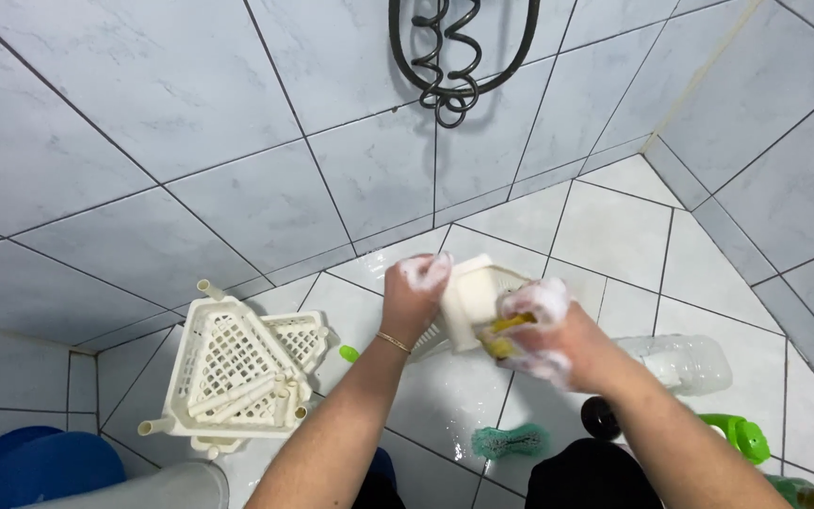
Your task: Washing plastic shelf units with a sponge and scrubbing bathroom wall tiles and grout with a brush.
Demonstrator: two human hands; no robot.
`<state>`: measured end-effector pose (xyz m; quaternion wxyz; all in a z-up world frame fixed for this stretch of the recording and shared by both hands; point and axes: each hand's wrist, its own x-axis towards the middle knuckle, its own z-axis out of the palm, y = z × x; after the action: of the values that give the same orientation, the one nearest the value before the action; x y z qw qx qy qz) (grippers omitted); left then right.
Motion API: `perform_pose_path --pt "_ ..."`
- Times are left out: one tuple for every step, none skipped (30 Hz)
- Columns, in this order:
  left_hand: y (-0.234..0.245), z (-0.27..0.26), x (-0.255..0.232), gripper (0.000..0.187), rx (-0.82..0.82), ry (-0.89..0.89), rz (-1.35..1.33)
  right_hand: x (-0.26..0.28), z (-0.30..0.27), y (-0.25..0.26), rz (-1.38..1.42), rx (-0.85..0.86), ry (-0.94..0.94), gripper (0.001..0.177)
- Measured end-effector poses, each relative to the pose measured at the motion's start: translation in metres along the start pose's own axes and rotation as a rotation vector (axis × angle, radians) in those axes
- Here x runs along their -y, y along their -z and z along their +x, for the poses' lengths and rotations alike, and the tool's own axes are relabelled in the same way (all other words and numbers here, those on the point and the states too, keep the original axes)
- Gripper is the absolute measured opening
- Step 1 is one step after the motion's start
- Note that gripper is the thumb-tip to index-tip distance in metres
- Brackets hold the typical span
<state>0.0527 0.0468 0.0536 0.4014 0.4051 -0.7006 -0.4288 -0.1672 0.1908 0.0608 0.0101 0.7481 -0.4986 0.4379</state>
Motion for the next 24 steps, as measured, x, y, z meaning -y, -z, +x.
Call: perform_pose_path --pt "0.0 0.0 0.001 0.034 0.0 0.0 -0.001 -0.002 0.001 0.007 -0.001 0.001 0.0 0.023" --pt "-0.001 0.001 0.001 0.036 -0.02 0.009 0.012 -0.005 0.002 0.014 0.01 -0.043 -0.049 0.022" --pt "-0.001 0.001 0.002 0.037 -0.04 0.019 0.025 -0.007 0.004 0.021 0.022 -0.086 -0.099 0.027" --pt "-0.004 0.0 0.002 0.037 -0.039 0.019 0.025 0.005 0.011 0.011 0.022 -0.086 -0.1 0.027" --pt "-0.007 0.0 0.002 0.037 -0.047 0.009 0.013 0.017 0.017 0.001 0.223 -0.152 -0.238 0.02" --pt "-0.011 0.0 0.003 0.036 -0.054 -0.001 0.0 0.028 0.024 -0.009 0.424 -0.218 -0.374 0.032" --pt "-0.009 0.002 0.011 0.036 -0.05 -0.004 0.0 0.021 0.019 -0.012 0.422 -0.223 -0.375 0.032" --pt "-0.007 0.004 0.02 0.032 -0.006 -0.166 0.105 0.013 0.014 -0.015 0.34 -0.222 -0.3 0.023" --pt "-0.002 0.001 0.032 0.028 0.034 -0.317 0.212 0.007 0.008 -0.021 0.265 -0.212 -0.228 0.035" --pt "-0.007 -0.003 0.027 0.028 0.034 -0.31 0.215 0.009 0.004 -0.015 0.27 -0.208 -0.232 0.035" --pt "-0.012 -0.003 0.02 0.029 0.023 -0.171 0.024 0.009 0.002 -0.009 0.278 -0.222 -0.386 0.035" --pt "-0.017 -0.003 0.013 0.031 0.012 -0.031 -0.165 0.009 0.001 -0.002 0.285 -0.234 -0.541 0.036" --pt "-0.017 -0.003 0.012 0.031 0.015 -0.034 -0.164 -0.003 -0.017 -0.009 0.285 -0.238 -0.541 0.036" --pt "-0.018 -0.003 0.012 0.028 0.004 -0.033 -0.145 -0.015 -0.035 -0.016 0.396 -0.328 -0.702 0.024" --pt "-0.017 -0.002 0.011 0.024 -0.01 -0.034 -0.125 -0.028 -0.052 -0.024 0.511 -0.417 -0.86 0.021" --pt "-0.018 0.002 0.007 0.024 -0.01 -0.038 -0.122 -0.04 -0.051 -0.024 0.514 -0.421 -0.857 0.021" --pt "-0.018 0.0 0.005 0.027 -0.018 0.026 -0.131 -0.049 -0.053 -0.026 0.321 -0.376 -0.564 0.018" --pt "-0.019 -0.001 0.003 0.03 -0.026 0.091 -0.141 -0.058 -0.056 -0.027 0.131 -0.322 -0.27 0.02" --pt "-0.025 0.001 0.007 0.03 -0.025 0.093 -0.139 -0.044 -0.044 -0.023 0.133 -0.322 -0.272 0.02" --pt "-0.032 0.002 0.011 0.029 -0.039 0.142 -0.159 -0.029 -0.031 -0.018 0.124 -0.261 -0.376 0.03" --pt "-0.036 0.004 0.016 0.029 -0.051 0.192 -0.178 -0.013 -0.019 -0.015 0.115 -0.2 -0.481 0.044" --pt "-0.032 0.0 0.008 0.029 -0.048 0.195 -0.174 -0.015 -0.031 -0.016 0.118 -0.201 -0.486 0.044" --pt "-0.028 0.0 -0.001 0.036 -0.08 0.289 -0.237 -0.019 -0.04 -0.016 0.04 -0.226 -0.419 0.046" --pt "-0.023 -0.001 -0.01 0.044 -0.112 0.382 -0.3 -0.023 -0.049 -0.016 -0.038 -0.251 -0.353 0.048"
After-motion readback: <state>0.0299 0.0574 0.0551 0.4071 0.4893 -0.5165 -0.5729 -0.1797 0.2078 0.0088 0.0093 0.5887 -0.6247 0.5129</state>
